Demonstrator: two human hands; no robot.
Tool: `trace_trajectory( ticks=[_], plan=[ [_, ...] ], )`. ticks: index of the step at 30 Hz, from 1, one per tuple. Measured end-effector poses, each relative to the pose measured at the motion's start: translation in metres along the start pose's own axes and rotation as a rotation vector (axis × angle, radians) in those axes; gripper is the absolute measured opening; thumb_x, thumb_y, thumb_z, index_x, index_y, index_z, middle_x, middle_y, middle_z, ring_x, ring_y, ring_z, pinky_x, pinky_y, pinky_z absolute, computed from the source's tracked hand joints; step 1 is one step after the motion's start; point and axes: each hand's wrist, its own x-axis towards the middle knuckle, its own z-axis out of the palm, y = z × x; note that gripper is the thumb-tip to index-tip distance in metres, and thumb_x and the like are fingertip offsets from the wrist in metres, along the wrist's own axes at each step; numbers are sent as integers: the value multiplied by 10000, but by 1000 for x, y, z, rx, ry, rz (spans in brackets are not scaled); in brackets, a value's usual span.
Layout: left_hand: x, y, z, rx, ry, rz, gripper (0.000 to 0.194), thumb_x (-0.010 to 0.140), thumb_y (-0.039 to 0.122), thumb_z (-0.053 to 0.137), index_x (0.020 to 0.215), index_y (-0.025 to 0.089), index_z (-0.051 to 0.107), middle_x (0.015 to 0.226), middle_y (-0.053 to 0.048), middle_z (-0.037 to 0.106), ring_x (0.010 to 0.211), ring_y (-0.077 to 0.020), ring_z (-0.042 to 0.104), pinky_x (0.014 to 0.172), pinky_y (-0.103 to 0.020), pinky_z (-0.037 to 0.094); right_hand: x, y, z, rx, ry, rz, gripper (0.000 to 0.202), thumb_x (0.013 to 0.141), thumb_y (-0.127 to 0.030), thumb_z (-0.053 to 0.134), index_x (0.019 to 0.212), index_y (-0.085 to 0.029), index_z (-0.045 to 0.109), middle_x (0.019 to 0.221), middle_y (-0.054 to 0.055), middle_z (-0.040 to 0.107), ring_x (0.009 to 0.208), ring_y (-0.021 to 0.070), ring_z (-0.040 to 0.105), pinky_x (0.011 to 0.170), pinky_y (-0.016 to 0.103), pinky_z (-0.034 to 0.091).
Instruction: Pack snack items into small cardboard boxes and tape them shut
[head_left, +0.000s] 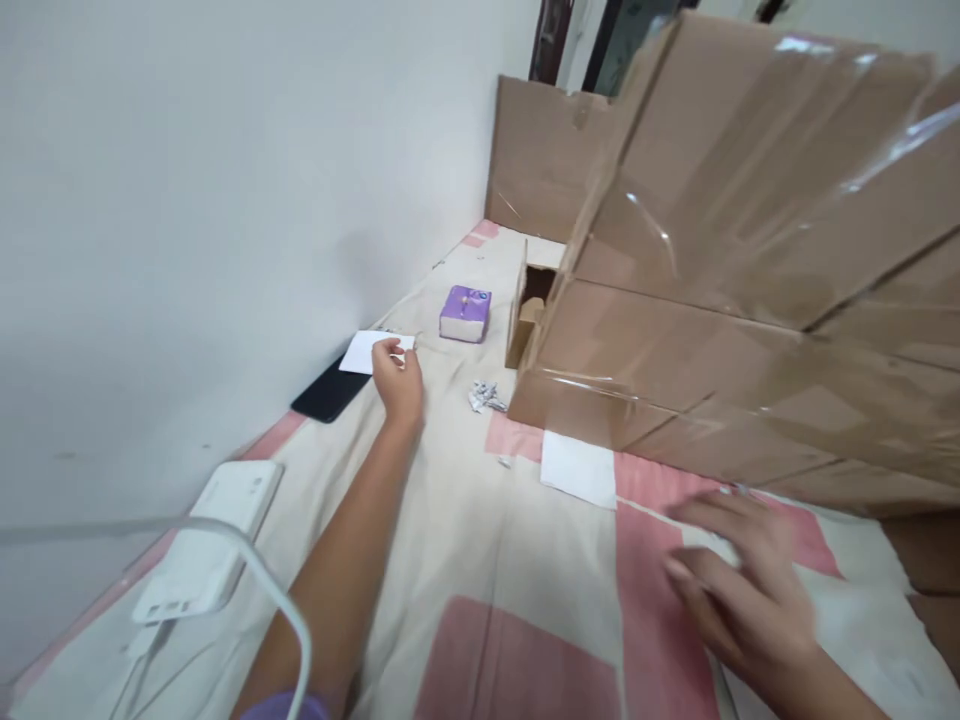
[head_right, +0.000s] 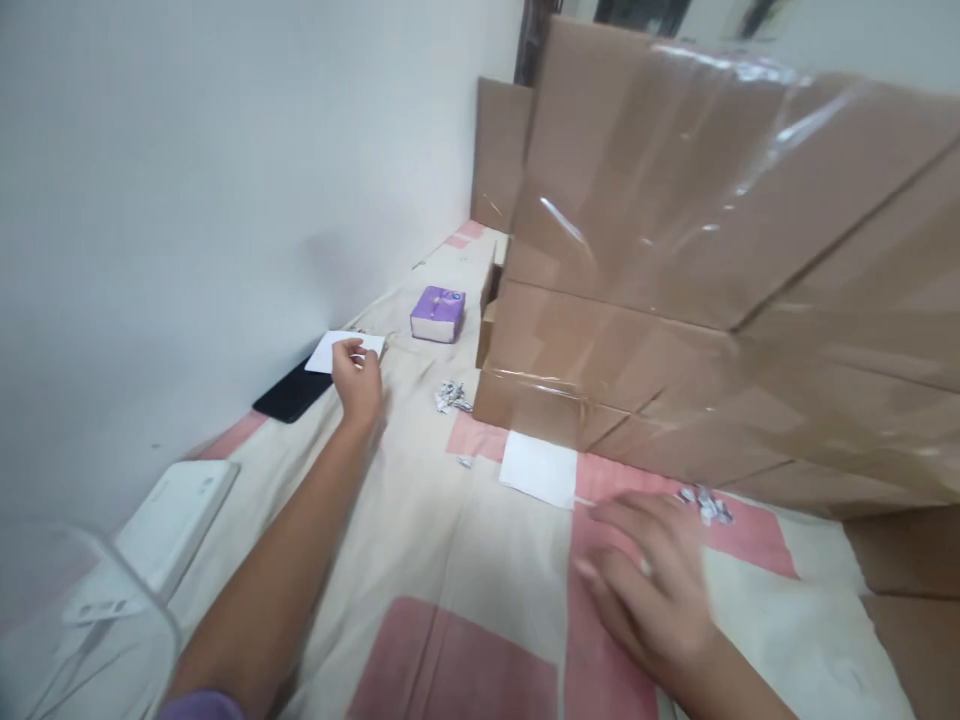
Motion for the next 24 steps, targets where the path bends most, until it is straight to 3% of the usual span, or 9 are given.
trace_trajectory(
  ticks=[2, 4, 6, 8, 10, 12, 15, 20, 24],
  plan=[
    [-5, -14, 2, -19, -26, -12, 248, 862, 114, 527, 1090, 209, 537, 959, -8, 549, 810, -154, 537, 853, -288, 447, 50, -8, 54, 49, -77, -168, 152, 908, -133, 644, 804, -222, 577, 1012, 83, 681, 992, 263, 634, 861, 442, 501],
    [-11, -17, 7, -40, -89, -10, 280, 857, 130, 564, 1124, 210, 552, 981, -6, 579, 807, -148, 557, 858, -285, 460, 102, -18, 109, 98, -140, -168, 111, 952, -168, 588, 851, -213, 601, 1049, 112, 689, 1020, 266, 636, 857, 422, 509],
    [-12, -15, 14, -60, -150, -15, 343, 854, 158, 606, 1190, 206, 553, 1050, -22, 613, 837, -147, 587, 880, -290, 476, 155, -25, 159, 90, -222, -37, 114, 972, -256, 565, 1004, -189, 651, 1215, 172, 663, 1135, 298, 624, 952, 457, 514],
    [-4, -13, 22, -76, -189, -50, 415, 857, 184, 632, 1258, 190, 529, 1162, -62, 627, 913, -154, 623, 914, -294, 489, 204, -23, 197, 9, -231, 193, 450, 901, -308, 646, 1309, -129, 583, 1474, 257, 499, 1397, 402, 461, 1131, 584, 393],
    [12, -12, 32, -85, -211, -109, 472, 880, 230, 641, 1324, 166, 495, 1294, -120, 610, 1076, -177, 642, 985, -298, 483, 247, -12, 223, -65, -117, 465, 734, 834, -288, 686, 1500, -130, 420, 1622, 258, 318, 1537, 456, 242, 1201, 676, 244],
    [33, -13, 47, -88, -244, -177, 538, 920, 319, 638, 1398, 146, 461, 1412, -171, 574, 1276, -212, 595, 1070, -306, 450, 276, 6, 239, -55, 30, 753, 879, 814, -284, 686, 1585, -157, 282, 1662, 250, 253, 1544, 449, 246, 1199, 672, 263],
    [67, -16, 76, -86, -324, -277, 619, 963, 462, 606, 1466, 133, 457, 1506, -203, 537, 1420, -261, 514, 1135, -344, 420, 292, 29, 251, 47, 73, 1040, 873, 846, -218, 623, 1607, -88, 216, 1583, 288, 401, 1450, 373, 460, 1147, 520, 423],
    [97, -18, 107, -97, -453, -300, 457, 979, 455, 630, 1330, 162, 625, 1438, -138, 606, 1332, -287, 578, 1155, -557, 424, 287, 46, 258, 38, -15, 1031, 422, 823, -72, 547, 1216, -87, 699, 1154, 244, 736, 1142, 359, 696, 995, 442, 519],
    [94, -18, 98, -105, -465, -255, 379, 987, 369, 633, 1305, 166, 667, 1438, -126, 630, 1351, -264, 580, 1180, -524, 415, 288, 45, 257, 109, 19, 959, 318, 824, -75, 535, 1031, -124, 772, 1053, 197, 774, 1060, 316, 721, 947, 362, 519]
  ],
)
